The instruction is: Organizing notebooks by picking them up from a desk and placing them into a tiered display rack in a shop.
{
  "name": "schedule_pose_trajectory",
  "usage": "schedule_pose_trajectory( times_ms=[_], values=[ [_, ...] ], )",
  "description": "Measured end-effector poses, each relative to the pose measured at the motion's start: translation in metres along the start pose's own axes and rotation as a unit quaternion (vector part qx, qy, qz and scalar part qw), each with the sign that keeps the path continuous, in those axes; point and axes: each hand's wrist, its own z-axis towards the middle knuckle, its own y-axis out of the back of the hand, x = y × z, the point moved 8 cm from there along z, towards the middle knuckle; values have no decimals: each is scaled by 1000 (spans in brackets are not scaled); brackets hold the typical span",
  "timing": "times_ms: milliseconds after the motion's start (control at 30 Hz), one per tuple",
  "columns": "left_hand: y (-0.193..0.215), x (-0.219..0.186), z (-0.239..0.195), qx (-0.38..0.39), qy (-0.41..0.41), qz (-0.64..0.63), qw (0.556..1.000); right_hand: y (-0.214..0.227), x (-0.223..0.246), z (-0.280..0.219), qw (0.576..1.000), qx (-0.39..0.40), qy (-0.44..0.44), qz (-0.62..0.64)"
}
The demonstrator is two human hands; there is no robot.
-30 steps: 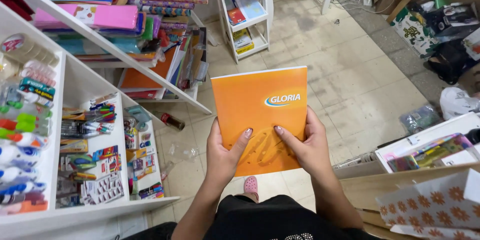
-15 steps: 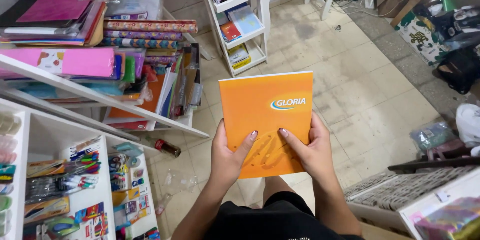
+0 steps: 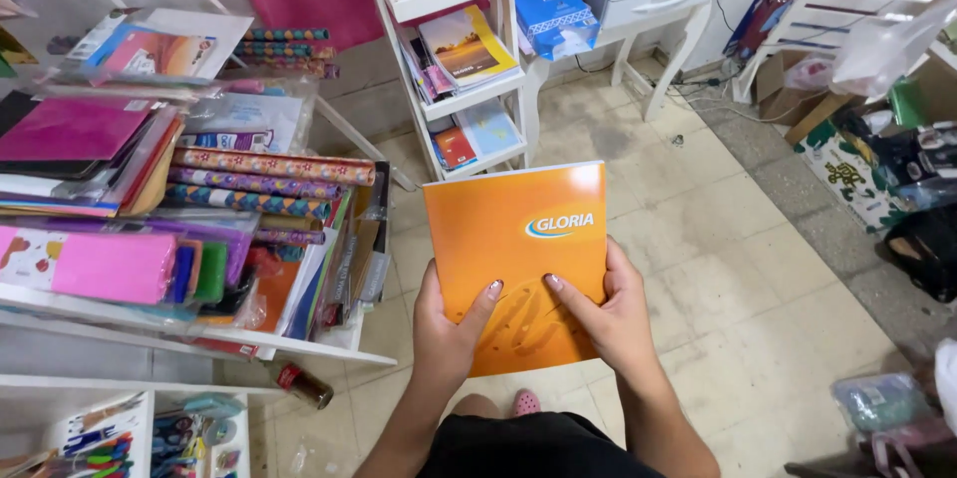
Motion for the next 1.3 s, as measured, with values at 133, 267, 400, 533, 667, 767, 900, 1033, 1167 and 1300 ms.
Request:
schedule_pose_trajectory(
  times_ms=[133, 267, 400, 533, 667, 767, 900, 1033, 1167, 1300],
  values=[
    [-15, -7, 49, -14, -5, -7, 1000, 3, -5, 58, 1000, 20, 6, 11],
    [-27, -14, 103, -25, 24, 22, 999, 1, -13, 120, 1000, 23, -14, 10],
    [-32, -8, 169, -32, 52, 5, 998, -11, -18, 183, 999, 31, -17, 21],
    [-36, -20, 241, -32, 60, -31, 997, -29, -23, 258, 998, 51, -8, 30],
    [-32, -36, 312, -34, 55, -12, 998, -53, -22, 331, 998, 55, -12, 33],
    [-26, -44, 363, -24, 18, -13, 999, -71, -23, 378, 997, 62, 1, 36],
    [-21, -42, 427, -14, -53, -19, 998, -86, -34, 432, 997, 65, 18, 30],
    [-20, -39, 481, -21, -71, -23, 997, -97, -45, 487, 997, 72, 6, 11],
    [-23, -35, 536, -32, -31, -56, 997, -104, -63, 550, 996, 81, -28, 0],
    [-23, -36, 592, -45, 5, -4, 999, -119, -65, 614, 992, 117, -31, -24]
  ],
)
